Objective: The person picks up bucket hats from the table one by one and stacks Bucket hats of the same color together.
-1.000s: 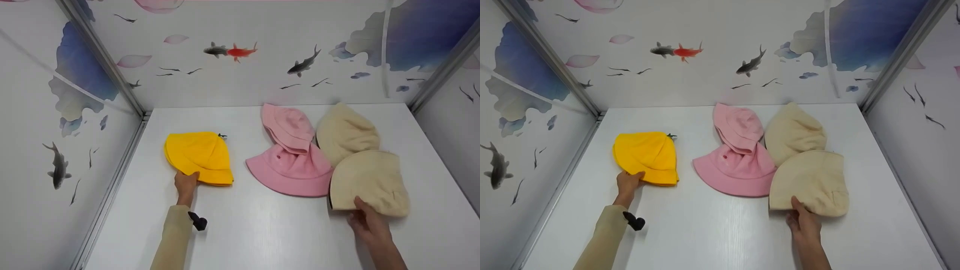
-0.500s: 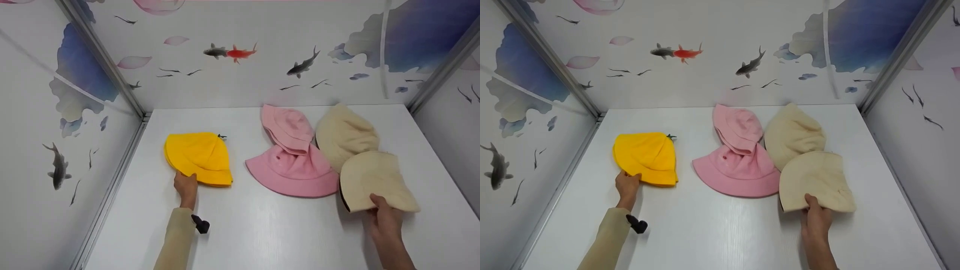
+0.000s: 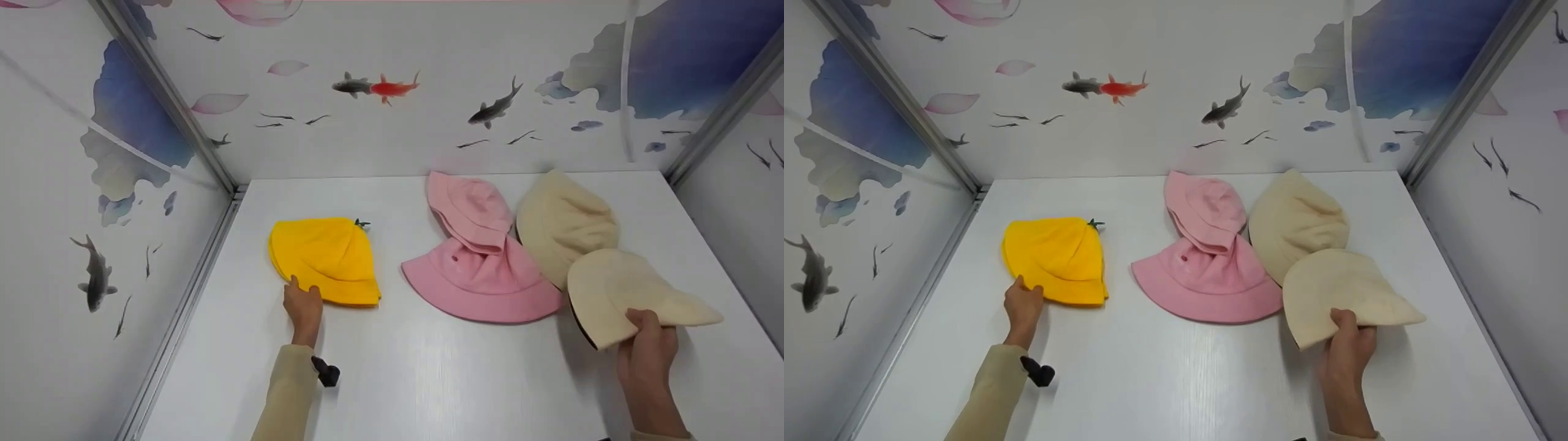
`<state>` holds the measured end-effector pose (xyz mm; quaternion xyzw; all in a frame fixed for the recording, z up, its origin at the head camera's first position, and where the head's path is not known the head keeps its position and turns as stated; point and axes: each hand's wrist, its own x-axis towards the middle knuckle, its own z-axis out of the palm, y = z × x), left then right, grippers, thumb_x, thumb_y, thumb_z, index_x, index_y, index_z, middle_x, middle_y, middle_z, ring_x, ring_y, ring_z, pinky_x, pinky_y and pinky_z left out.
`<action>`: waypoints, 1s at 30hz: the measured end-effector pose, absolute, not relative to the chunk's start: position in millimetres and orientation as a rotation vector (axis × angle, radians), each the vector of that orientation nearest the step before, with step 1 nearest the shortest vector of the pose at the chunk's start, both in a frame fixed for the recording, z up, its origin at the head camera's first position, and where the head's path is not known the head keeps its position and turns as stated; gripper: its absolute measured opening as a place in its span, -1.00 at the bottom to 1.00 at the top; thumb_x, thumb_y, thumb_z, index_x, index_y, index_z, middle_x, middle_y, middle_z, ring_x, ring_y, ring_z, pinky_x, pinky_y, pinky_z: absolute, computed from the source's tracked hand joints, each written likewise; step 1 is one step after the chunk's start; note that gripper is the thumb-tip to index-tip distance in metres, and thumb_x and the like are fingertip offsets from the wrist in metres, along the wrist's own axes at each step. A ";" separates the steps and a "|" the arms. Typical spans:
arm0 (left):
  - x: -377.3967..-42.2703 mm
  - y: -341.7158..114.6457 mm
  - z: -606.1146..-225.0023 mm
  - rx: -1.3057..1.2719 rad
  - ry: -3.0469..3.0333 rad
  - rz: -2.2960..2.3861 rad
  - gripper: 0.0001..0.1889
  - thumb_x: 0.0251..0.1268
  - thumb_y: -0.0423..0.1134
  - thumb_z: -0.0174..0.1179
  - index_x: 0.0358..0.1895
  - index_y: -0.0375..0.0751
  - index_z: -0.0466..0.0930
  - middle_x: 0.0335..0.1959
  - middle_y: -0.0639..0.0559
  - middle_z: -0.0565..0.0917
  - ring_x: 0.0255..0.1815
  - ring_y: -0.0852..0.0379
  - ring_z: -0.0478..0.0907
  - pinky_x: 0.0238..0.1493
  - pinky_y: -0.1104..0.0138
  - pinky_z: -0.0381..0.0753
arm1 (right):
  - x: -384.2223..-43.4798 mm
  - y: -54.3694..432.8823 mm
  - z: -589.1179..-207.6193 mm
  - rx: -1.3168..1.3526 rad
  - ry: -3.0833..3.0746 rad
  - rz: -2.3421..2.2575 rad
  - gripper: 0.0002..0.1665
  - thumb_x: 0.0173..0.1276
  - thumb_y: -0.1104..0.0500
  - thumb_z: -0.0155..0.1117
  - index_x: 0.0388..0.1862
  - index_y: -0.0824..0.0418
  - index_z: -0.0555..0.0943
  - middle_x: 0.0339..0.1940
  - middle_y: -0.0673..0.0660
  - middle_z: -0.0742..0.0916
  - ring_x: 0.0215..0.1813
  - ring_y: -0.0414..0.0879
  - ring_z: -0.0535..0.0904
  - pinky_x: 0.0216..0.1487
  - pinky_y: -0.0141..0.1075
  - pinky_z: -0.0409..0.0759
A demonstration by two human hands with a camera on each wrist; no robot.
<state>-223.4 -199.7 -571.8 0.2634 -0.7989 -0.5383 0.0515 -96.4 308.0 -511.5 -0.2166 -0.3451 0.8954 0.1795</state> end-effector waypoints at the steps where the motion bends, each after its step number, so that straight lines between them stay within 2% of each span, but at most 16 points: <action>1: -223.2 -199.2 -572.0 0.793 -2.432 -1.618 -0.37 0.46 -0.42 -0.07 0.53 -0.49 0.00 0.58 -0.39 0.08 0.63 -0.23 -0.02 0.63 0.00 0.03 | -96.5 307.9 -509.8 -0.585 -0.988 2.524 -0.34 0.48 0.47 -0.07 0.46 0.03 0.20 0.37 -0.03 0.44 0.27 -0.25 0.54 0.09 -0.44 0.64; 6: -222.5 -192.9 -568.4 0.806 -2.370 -1.613 -0.46 0.50 -0.44 -0.07 0.51 -0.38 0.18 0.53 -0.32 0.25 0.58 -0.20 0.15 0.59 0.02 0.17 | -97.6 306.4 -498.5 -0.498 -1.068 2.491 -0.39 0.48 0.46 -0.08 0.43 0.09 0.20 0.30 0.02 0.47 0.23 -0.22 0.58 0.07 -0.42 0.67; 10: -222.8 -184.8 -562.9 0.842 -2.313 -1.682 -0.48 0.53 -0.39 -0.06 0.50 -0.27 0.24 0.55 -0.23 0.25 0.58 -0.15 0.17 0.58 0.04 0.19 | -99.1 302.4 -490.9 -0.446 -1.198 2.433 -0.44 0.49 0.45 -0.08 0.39 0.12 0.18 0.26 0.05 0.44 0.22 -0.21 0.56 0.09 -0.44 0.65; 15: -224.0 -174.1 -558.3 0.813 -2.281 -1.734 -0.52 0.53 -0.39 -0.04 0.47 -0.28 0.30 0.49 -0.23 0.34 0.52 -0.14 0.25 0.56 0.06 0.26 | -102.3 296.1 -484.5 -0.364 -1.283 2.393 -0.49 0.47 0.47 -0.10 0.33 0.18 0.21 0.18 0.09 0.49 0.13 -0.18 0.61 0.04 -0.43 0.68; 23: -225.2 -146.9 -555.0 0.804 -2.244 -1.771 -0.59 0.49 -0.46 -0.01 0.34 -0.26 0.45 0.24 -0.24 0.56 0.28 -0.11 0.47 0.42 0.11 0.47 | -113.0 288.5 -474.3 -0.276 -1.332 2.351 -0.61 0.40 0.47 -0.12 0.16 0.24 0.34 -0.07 0.08 0.58 -0.16 -0.16 0.67 -0.16 -0.42 0.69; 30: -224.3 -123.6 -554.4 0.708 -2.258 -1.859 -0.61 0.47 -0.44 0.00 0.30 -0.26 0.49 0.17 -0.21 0.62 0.22 -0.10 0.54 0.39 0.11 0.51 | -119.8 282.9 -469.0 -0.237 -1.354 2.368 -0.64 0.35 0.43 -0.13 0.09 0.23 0.37 -0.14 0.05 0.60 -0.24 -0.16 0.62 -0.18 -0.41 0.64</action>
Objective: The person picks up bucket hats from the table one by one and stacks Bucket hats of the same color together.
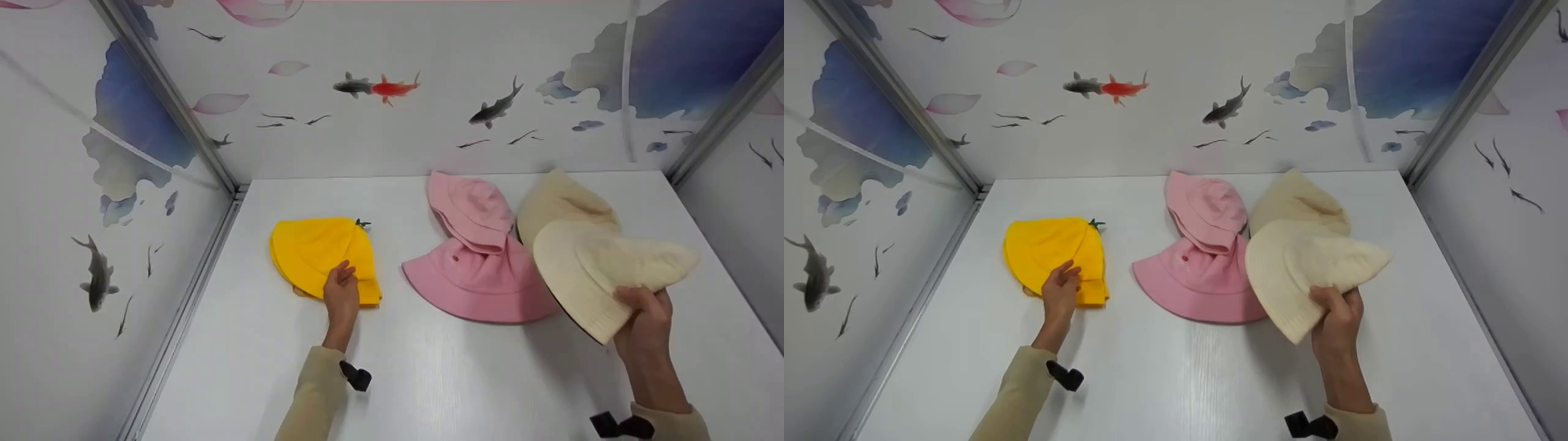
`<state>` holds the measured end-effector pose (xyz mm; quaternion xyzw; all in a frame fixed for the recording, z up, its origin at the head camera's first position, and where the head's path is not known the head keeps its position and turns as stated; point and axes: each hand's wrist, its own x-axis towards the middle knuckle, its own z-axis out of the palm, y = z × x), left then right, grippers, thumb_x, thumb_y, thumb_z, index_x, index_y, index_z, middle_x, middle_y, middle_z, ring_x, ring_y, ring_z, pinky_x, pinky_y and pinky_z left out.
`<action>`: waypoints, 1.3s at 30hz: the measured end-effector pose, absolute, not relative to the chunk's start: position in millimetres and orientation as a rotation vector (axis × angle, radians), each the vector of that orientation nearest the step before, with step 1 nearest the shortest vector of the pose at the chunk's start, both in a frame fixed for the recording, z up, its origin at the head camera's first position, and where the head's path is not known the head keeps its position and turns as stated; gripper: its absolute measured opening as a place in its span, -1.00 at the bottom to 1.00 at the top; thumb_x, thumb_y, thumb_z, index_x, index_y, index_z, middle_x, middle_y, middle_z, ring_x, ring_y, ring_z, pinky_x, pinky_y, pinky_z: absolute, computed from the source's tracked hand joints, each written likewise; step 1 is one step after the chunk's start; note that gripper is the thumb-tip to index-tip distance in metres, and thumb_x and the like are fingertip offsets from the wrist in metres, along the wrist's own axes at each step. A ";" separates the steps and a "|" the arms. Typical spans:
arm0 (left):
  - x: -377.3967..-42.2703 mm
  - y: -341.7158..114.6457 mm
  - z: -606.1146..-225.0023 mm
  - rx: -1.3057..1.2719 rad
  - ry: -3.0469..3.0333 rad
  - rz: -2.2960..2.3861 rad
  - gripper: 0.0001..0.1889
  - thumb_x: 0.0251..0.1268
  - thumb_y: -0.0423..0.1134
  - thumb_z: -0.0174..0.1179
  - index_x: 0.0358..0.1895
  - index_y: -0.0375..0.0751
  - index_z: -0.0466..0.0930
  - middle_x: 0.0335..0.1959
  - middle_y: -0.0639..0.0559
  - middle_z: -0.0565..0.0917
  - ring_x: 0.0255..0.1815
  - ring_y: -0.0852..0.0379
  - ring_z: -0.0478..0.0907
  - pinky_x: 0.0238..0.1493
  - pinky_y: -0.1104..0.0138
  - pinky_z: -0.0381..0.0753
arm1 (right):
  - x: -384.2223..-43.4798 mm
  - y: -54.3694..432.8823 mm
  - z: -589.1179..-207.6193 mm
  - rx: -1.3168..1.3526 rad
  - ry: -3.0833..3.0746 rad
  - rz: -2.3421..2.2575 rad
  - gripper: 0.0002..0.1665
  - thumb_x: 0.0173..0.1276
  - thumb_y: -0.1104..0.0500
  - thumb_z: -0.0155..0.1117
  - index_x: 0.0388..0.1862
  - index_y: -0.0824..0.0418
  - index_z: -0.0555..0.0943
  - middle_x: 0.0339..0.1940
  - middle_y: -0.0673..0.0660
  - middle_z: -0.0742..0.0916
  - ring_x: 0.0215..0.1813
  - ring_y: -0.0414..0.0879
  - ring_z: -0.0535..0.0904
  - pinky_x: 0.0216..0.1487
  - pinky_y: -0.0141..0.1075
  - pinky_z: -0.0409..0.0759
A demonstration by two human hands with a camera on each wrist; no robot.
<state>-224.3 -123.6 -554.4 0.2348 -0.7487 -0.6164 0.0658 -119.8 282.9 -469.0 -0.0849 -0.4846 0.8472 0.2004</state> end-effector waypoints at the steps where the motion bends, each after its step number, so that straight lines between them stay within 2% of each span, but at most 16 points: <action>1: -224.0 -121.3 -554.3 0.690 -2.266 -1.873 -0.62 0.47 -0.42 0.00 0.30 -0.25 0.49 0.17 -0.20 0.62 0.22 -0.09 0.54 0.38 0.12 0.51 | -120.2 281.8 -468.5 -0.235 -1.361 2.371 -0.63 0.34 0.43 -0.13 0.09 0.23 0.37 -0.15 0.05 0.60 -0.25 -0.17 0.62 -0.19 -0.41 0.64; 6: -222.8 -109.0 -553.1 0.650 -2.281 -1.978 -0.61 0.49 -0.39 0.02 0.33 -0.22 0.46 0.22 -0.20 0.60 0.25 -0.09 0.54 0.35 0.11 0.54 | -122.2 275.9 -466.0 -0.259 -1.426 2.368 -0.62 0.29 0.43 -0.12 0.07 0.22 0.40 -0.20 0.01 0.63 -0.29 -0.19 0.62 -0.23 -0.41 0.64; 16: -220.8 -83.3 -552.9 0.515 -2.343 -2.212 -0.52 0.52 -0.16 0.08 0.44 -0.07 0.33 0.41 -0.14 0.45 0.37 -0.06 0.48 0.32 0.12 0.57 | -128.8 271.9 -466.2 -0.234 -1.508 2.454 -0.65 0.23 0.37 -0.17 -0.08 0.11 0.45 -0.29 -0.07 0.63 -0.32 -0.21 0.55 -0.18 -0.39 0.55; 23: -217.2 -63.3 -557.6 0.400 -2.435 -2.262 -0.46 0.54 -0.09 0.06 0.48 -0.12 0.27 0.42 -0.18 0.45 0.32 -0.09 0.52 0.23 0.15 0.64 | -134.1 265.3 -468.8 -0.131 -1.655 2.482 -0.59 0.19 0.35 -0.24 -0.06 0.09 0.43 -0.33 -0.08 0.63 -0.36 -0.21 0.55 -0.21 -0.39 0.57; 27: -215.8 -50.6 -555.3 0.348 -2.457 -2.326 -0.38 0.50 0.05 0.09 0.51 -0.08 0.24 0.42 -0.16 0.46 0.32 -0.10 0.52 0.21 0.19 0.65 | -137.1 260.5 -469.7 -0.061 -1.687 2.500 -0.58 0.15 0.37 -0.25 -0.10 0.08 0.44 -0.36 -0.07 0.63 -0.38 -0.22 0.55 -0.26 -0.38 0.57; 31: -216.5 -40.2 -553.0 0.356 -2.435 -2.413 -0.36 0.47 0.10 0.09 0.51 -0.05 0.24 0.39 -0.16 0.49 0.30 -0.11 0.53 0.20 0.21 0.66 | -139.8 255.7 -471.2 0.011 -1.735 2.486 -0.56 0.11 0.38 -0.25 -0.13 0.08 0.47 -0.40 -0.07 0.62 -0.41 -0.22 0.53 -0.27 -0.39 0.56; 35: -218.7 -33.9 -551.3 0.377 -2.414 -2.488 -0.40 0.52 0.06 0.00 0.50 -0.11 0.25 0.36 -0.19 0.52 0.28 -0.12 0.54 0.18 0.20 0.67 | -142.3 252.2 -472.9 0.127 -1.779 2.483 -0.52 0.09 0.39 -0.23 -0.09 0.08 0.49 -0.36 -0.06 0.62 -0.39 -0.22 0.53 -0.23 -0.38 0.57; 39: -223.3 -30.1 -549.2 0.426 -2.381 -2.588 -0.41 0.57 0.09 -0.09 0.50 -0.13 0.25 0.34 -0.18 0.54 0.29 -0.09 0.56 0.21 0.17 0.65 | -145.2 249.2 -475.0 0.207 -1.791 2.510 -0.51 0.05 0.40 -0.21 -0.10 0.09 0.51 -0.35 -0.06 0.63 -0.38 -0.22 0.54 -0.23 -0.39 0.57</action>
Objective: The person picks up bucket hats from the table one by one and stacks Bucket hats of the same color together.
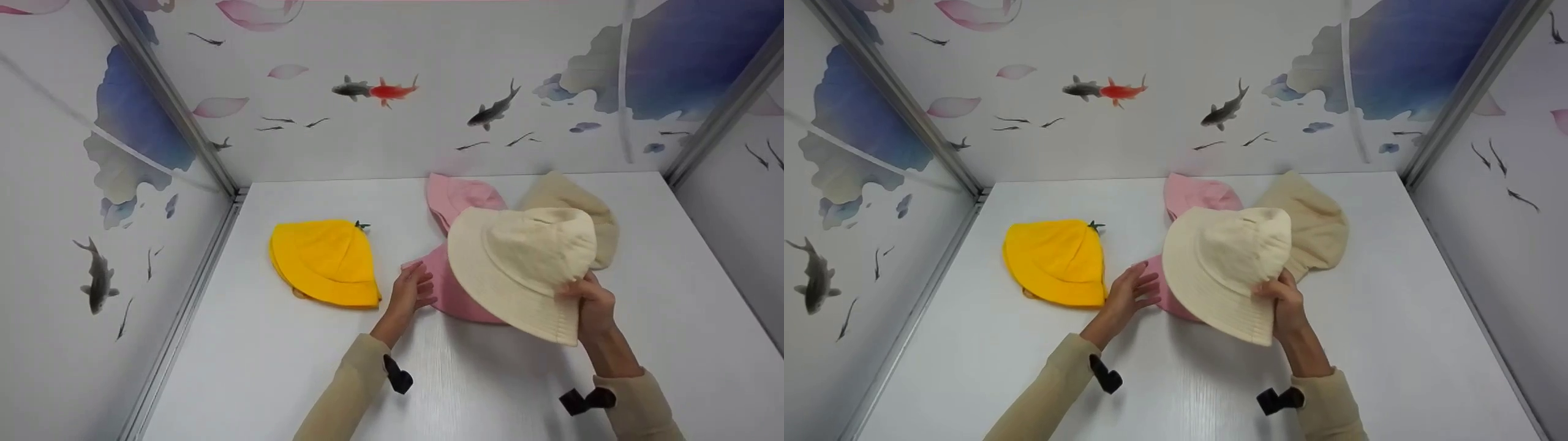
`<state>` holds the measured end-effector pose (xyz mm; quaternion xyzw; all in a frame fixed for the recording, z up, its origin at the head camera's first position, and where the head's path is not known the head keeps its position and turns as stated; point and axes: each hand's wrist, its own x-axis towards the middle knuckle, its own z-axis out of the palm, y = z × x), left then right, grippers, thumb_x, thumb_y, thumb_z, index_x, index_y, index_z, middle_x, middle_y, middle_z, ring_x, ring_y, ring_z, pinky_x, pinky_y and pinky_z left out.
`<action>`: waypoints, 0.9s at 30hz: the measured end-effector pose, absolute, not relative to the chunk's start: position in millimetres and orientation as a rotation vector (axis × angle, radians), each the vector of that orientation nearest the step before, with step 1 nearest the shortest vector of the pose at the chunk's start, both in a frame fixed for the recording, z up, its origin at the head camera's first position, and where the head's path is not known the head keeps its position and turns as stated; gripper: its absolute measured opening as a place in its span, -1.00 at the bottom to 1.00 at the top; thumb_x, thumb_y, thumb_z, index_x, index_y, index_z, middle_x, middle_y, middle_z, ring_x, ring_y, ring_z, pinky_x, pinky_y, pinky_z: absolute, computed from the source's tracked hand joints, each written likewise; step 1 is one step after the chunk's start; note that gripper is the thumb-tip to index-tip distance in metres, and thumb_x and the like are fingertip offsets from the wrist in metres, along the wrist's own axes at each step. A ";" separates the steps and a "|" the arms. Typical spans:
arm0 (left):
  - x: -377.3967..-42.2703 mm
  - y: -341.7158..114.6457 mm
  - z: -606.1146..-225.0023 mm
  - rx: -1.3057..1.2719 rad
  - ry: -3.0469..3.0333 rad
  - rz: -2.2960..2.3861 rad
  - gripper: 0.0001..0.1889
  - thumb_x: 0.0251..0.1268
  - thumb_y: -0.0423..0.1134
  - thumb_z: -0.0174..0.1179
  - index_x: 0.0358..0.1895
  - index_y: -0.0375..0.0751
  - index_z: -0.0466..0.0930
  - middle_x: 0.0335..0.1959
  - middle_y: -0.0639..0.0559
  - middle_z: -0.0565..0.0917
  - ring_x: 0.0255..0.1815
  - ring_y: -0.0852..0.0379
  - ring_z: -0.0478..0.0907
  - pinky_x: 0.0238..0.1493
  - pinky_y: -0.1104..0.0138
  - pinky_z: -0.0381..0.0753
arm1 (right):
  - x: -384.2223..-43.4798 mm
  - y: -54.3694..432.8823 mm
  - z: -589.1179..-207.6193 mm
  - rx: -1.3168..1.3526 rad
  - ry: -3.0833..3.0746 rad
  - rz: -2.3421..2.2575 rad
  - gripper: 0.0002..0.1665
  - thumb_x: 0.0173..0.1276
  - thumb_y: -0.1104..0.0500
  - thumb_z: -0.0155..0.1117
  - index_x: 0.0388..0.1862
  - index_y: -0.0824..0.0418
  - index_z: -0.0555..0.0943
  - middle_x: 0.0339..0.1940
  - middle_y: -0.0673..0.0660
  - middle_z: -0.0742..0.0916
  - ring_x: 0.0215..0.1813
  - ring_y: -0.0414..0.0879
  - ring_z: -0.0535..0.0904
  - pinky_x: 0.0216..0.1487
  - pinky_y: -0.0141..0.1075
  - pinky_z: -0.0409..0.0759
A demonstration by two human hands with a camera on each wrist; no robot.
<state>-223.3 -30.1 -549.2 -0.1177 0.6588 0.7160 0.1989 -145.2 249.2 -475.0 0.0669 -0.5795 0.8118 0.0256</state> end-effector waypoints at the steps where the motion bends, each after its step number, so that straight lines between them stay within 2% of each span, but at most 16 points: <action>1: -225.0 -29.1 -548.4 -0.344 1.816 2.008 -0.40 0.57 0.11 -0.10 0.50 -0.13 0.25 0.33 -0.17 0.56 0.28 -0.09 0.57 0.22 0.15 0.64 | -146.0 248.3 -475.6 0.213 -1.794 2.517 -0.51 0.04 0.41 -0.20 -0.12 0.09 0.51 -0.36 -0.07 0.63 -0.39 -0.23 0.54 -0.25 -0.39 0.57; 5: -231.9 -26.1 -544.5 -0.382 1.721 2.029 -0.37 0.55 0.19 -0.13 0.47 -0.13 0.29 0.26 -0.18 0.63 0.21 -0.06 0.64 0.25 0.11 0.62 | -149.3 243.6 -478.4 0.179 -1.854 2.523 -0.50 0.00 0.41 -0.22 -0.14 0.04 0.50 -0.36 -0.10 0.62 -0.37 -0.25 0.52 -0.24 -0.41 0.55; 10: -237.5 -25.8 -538.1 -0.333 1.617 2.075 -0.27 0.52 0.34 -0.28 0.46 -0.13 0.32 0.25 -0.18 0.63 0.17 -0.05 0.64 0.31 0.06 0.57 | -151.5 238.5 -482.1 0.096 -1.923 2.524 -0.48 -0.02 0.40 -0.22 -0.15 0.02 0.50 -0.33 -0.10 0.62 -0.32 -0.24 0.52 -0.18 -0.40 0.55; 13: -239.4 -26.7 -535.5 -0.292 1.572 2.121 -0.25 0.51 0.37 -0.32 0.43 -0.10 0.36 0.23 -0.08 0.64 0.11 0.07 0.61 0.20 0.18 0.60 | -152.0 237.7 -484.4 0.140 -1.967 2.545 -0.47 -0.04 0.40 -0.21 -0.17 -0.01 0.52 -0.33 -0.10 0.63 -0.32 -0.24 0.53 -0.18 -0.40 0.56; 16: -241.3 -27.6 -534.3 -0.229 1.515 2.185 -0.33 0.53 0.34 -0.32 0.38 0.00 0.42 0.11 0.06 0.63 -0.03 0.19 0.56 -0.03 0.36 0.59 | -153.1 238.5 -487.2 0.250 -2.019 2.571 -0.46 -0.07 0.39 -0.19 -0.19 -0.03 0.55 -0.35 -0.11 0.64 -0.34 -0.25 0.54 -0.21 -0.40 0.57; 20: -242.5 -29.4 -533.6 -0.210 1.446 2.256 -0.45 0.56 0.26 -0.22 0.31 0.06 0.49 -0.05 0.14 0.64 -0.19 0.28 0.57 -0.23 0.49 0.61 | -155.2 240.6 -491.9 0.345 -2.103 2.568 -0.44 -0.09 0.36 -0.17 -0.19 -0.09 0.58 -0.34 -0.14 0.64 -0.32 -0.25 0.52 -0.16 -0.39 0.56; 23: -243.2 -30.8 -532.7 -0.269 1.437 2.275 -0.51 0.53 0.18 -0.06 0.27 -0.02 0.53 -0.10 0.14 0.67 -0.22 0.31 0.60 -0.25 0.52 0.63 | -157.2 241.7 -494.7 0.341 -2.141 2.562 -0.42 -0.08 0.35 -0.17 -0.17 -0.12 0.59 -0.32 -0.14 0.63 -0.30 -0.25 0.51 -0.13 -0.38 0.55; 27: -245.6 -32.3 -531.0 -0.347 1.468 2.278 -0.52 0.49 0.03 0.10 0.29 -0.19 0.47 -0.08 0.08 0.66 -0.19 0.28 0.61 -0.21 0.50 0.64 | -159.0 242.5 -497.2 0.240 -2.137 2.562 -0.44 -0.09 0.36 -0.17 -0.20 -0.11 0.58 -0.35 -0.13 0.63 -0.32 -0.24 0.50 -0.15 -0.38 0.54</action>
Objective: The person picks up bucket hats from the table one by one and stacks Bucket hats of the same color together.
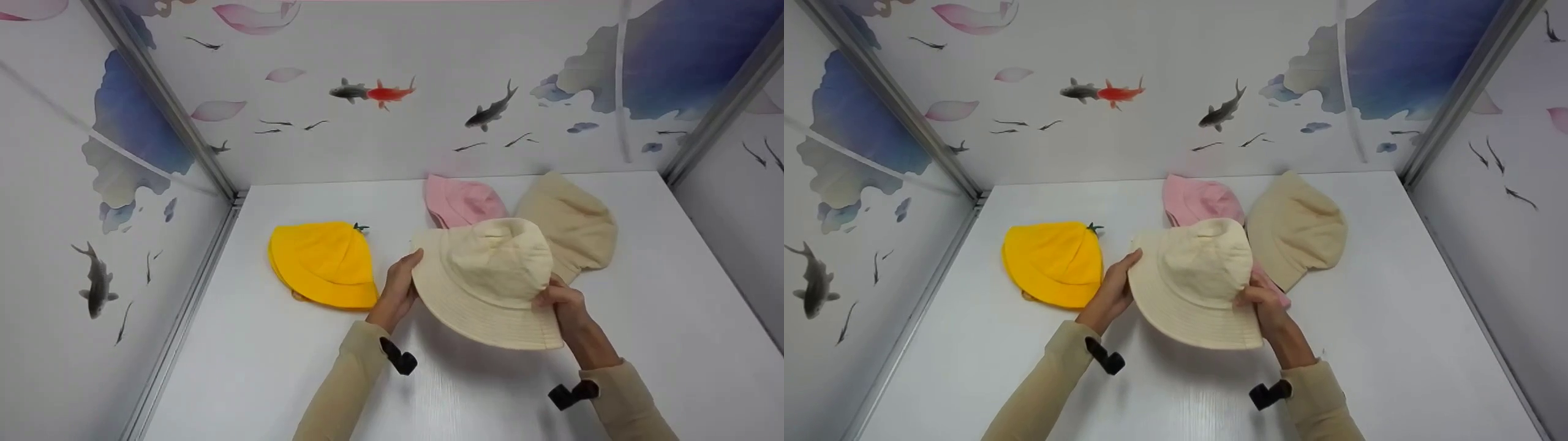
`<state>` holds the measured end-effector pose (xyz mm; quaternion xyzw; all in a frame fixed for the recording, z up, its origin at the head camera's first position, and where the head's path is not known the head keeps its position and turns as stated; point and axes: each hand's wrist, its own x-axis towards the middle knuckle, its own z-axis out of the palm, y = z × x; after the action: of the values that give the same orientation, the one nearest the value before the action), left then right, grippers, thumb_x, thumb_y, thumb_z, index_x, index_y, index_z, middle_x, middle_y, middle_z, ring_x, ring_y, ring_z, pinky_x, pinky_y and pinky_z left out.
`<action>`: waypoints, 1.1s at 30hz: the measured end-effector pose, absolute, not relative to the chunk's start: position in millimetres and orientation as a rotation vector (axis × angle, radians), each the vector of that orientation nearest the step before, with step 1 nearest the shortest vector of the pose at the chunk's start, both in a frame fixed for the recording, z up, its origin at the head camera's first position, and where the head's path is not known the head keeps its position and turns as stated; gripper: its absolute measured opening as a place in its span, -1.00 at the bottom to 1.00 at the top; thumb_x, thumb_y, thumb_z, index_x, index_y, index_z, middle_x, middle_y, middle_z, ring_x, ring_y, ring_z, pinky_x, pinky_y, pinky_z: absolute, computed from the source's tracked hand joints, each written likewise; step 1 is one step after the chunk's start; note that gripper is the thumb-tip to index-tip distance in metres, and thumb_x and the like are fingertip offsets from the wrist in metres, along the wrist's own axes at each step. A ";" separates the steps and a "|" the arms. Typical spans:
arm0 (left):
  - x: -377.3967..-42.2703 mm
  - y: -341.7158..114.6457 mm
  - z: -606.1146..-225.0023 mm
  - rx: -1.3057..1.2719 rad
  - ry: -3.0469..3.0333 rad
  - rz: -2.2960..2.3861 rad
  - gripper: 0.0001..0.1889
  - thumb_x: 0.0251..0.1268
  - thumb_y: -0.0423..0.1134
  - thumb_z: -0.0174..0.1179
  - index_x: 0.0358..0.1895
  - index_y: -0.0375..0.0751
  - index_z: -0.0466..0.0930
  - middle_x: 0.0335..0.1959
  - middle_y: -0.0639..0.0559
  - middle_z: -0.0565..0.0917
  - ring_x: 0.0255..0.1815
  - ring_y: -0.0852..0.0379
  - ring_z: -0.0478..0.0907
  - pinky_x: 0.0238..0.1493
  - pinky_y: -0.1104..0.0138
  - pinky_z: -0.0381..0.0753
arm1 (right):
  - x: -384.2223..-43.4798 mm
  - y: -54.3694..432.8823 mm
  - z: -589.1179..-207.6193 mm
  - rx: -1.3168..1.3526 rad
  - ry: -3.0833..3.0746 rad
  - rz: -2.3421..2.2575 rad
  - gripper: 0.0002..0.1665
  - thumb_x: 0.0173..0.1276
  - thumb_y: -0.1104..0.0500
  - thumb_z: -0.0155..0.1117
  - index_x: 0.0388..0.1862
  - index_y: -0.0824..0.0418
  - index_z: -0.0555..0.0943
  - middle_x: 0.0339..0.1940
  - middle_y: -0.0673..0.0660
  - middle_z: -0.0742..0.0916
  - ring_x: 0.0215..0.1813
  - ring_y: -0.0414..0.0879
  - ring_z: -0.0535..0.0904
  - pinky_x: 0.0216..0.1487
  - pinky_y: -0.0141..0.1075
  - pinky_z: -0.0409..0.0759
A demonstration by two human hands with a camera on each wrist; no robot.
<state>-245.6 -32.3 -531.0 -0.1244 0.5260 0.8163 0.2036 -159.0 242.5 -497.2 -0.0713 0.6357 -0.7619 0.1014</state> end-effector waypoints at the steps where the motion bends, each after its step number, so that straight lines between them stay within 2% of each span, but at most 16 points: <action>1: -245.8 -33.1 -530.4 -0.362 1.480 2.278 -0.51 0.48 0.00 0.12 0.31 -0.21 0.45 -0.07 0.07 0.66 -0.19 0.28 0.61 -0.21 0.50 0.65 | -159.1 242.8 -497.7 -0.191 1.876 -2.257 -0.44 -0.08 0.36 -0.17 -0.20 -0.10 0.59 -0.35 -0.13 0.63 -0.32 -0.24 0.50 -0.15 -0.38 0.54; 4: -245.6 -36.8 -529.1 -0.401 1.519 2.292 -0.49 0.46 -0.08 0.16 0.34 -0.26 0.38 -0.11 0.04 0.68 -0.24 0.27 0.64 -0.25 0.47 0.67 | -159.2 244.4 -499.1 -0.191 1.847 -2.271 -0.37 -0.06 0.36 -0.17 -0.06 -0.09 0.57 -0.27 -0.10 0.65 -0.25 -0.22 0.52 -0.08 -0.37 0.55; 7: -244.2 -42.5 -528.0 -0.420 1.561 2.301 -0.47 0.46 -0.15 0.16 0.39 -0.27 0.31 -0.14 0.02 0.68 -0.29 0.25 0.64 -0.32 0.46 0.67 | -160.5 247.0 -499.5 -0.345 1.724 -2.292 -0.19 -0.03 0.36 -0.19 0.24 -0.07 0.50 -0.07 -0.06 0.65 -0.10 -0.20 0.54 0.05 -0.36 0.55; 8: -243.6 -44.9 -527.5 -0.430 1.575 2.301 -0.47 0.46 -0.17 0.15 0.40 -0.26 0.30 -0.14 0.01 0.68 -0.30 0.24 0.64 -0.34 0.45 0.66 | -161.8 247.5 -499.8 -0.425 1.651 -2.311 -0.18 -0.02 0.37 -0.21 0.28 -0.04 0.46 -0.02 -0.04 0.63 -0.06 -0.18 0.54 0.08 -0.35 0.55; 14: -239.8 -58.9 -524.4 -0.490 1.624 2.304 -0.48 0.52 -0.21 0.10 0.45 -0.21 0.24 0.02 -0.08 0.65 -0.20 0.18 0.64 -0.25 0.42 0.69 | -170.6 250.5 -505.2 -0.828 1.078 -2.398 -0.20 0.08 0.50 -0.48 0.32 0.22 0.34 0.19 0.09 0.52 0.16 -0.06 0.49 0.16 -0.24 0.57; 17: -238.0 -63.5 -523.5 -0.494 1.605 2.338 -0.50 0.54 -0.23 0.07 0.44 -0.21 0.22 0.12 -0.12 0.62 -0.12 0.15 0.64 -0.16 0.40 0.71 | -171.7 253.3 -508.9 -0.896 1.022 -2.381 -0.11 0.08 0.53 -0.53 0.45 0.25 0.23 0.33 0.13 0.45 0.28 -0.03 0.44 0.26 -0.20 0.55; 21: -235.1 -67.0 -522.2 -0.462 1.582 2.394 -0.55 0.56 -0.28 0.02 0.42 -0.23 0.20 0.19 -0.16 0.57 -0.06 0.13 0.64 -0.11 0.37 0.72 | -171.2 257.1 -513.1 -0.913 1.144 -2.347 -0.04 0.08 0.57 -0.52 0.56 0.24 0.11 0.45 0.11 0.39 0.36 -0.05 0.41 0.31 -0.21 0.53; 26: -230.5 -69.8 -522.5 -0.408 1.590 2.430 -0.58 0.58 -0.32 -0.04 0.39 -0.27 0.19 0.20 -0.20 0.54 -0.08 0.13 0.65 -0.13 0.36 0.73 | -170.9 261.5 -518.3 -0.831 1.295 -2.327 -0.07 0.23 0.57 -0.47 0.61 0.15 0.07 0.52 0.03 0.36 0.35 -0.11 0.44 0.24 -0.26 0.58; 30: -227.7 -72.3 -525.3 -0.399 1.577 2.448 -0.58 0.60 -0.32 -0.07 0.41 -0.27 0.16 0.23 -0.20 0.52 -0.07 0.13 0.64 -0.08 0.34 0.73 | -172.4 263.2 -524.8 -0.665 1.422 -2.330 -0.11 0.32 0.55 -0.34 0.62 0.07 0.10 0.50 -0.05 0.39 0.36 -0.18 0.44 0.23 -0.31 0.58; 33: -225.2 -73.9 -527.7 -0.392 1.559 2.463 -0.57 0.61 -0.33 -0.11 0.43 -0.26 0.12 0.27 -0.20 0.48 -0.02 0.12 0.62 -0.01 0.31 0.73 | -174.1 263.7 -531.1 -0.529 1.507 -2.337 -0.13 0.35 0.54 -0.23 0.63 0.09 0.09 0.45 -0.05 0.45 0.35 -0.19 0.46 0.22 -0.32 0.59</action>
<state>-225.2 -73.9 -527.7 -0.1327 0.5273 0.8332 0.1001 -174.1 263.7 -531.1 -0.1845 0.5261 -0.8156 0.1547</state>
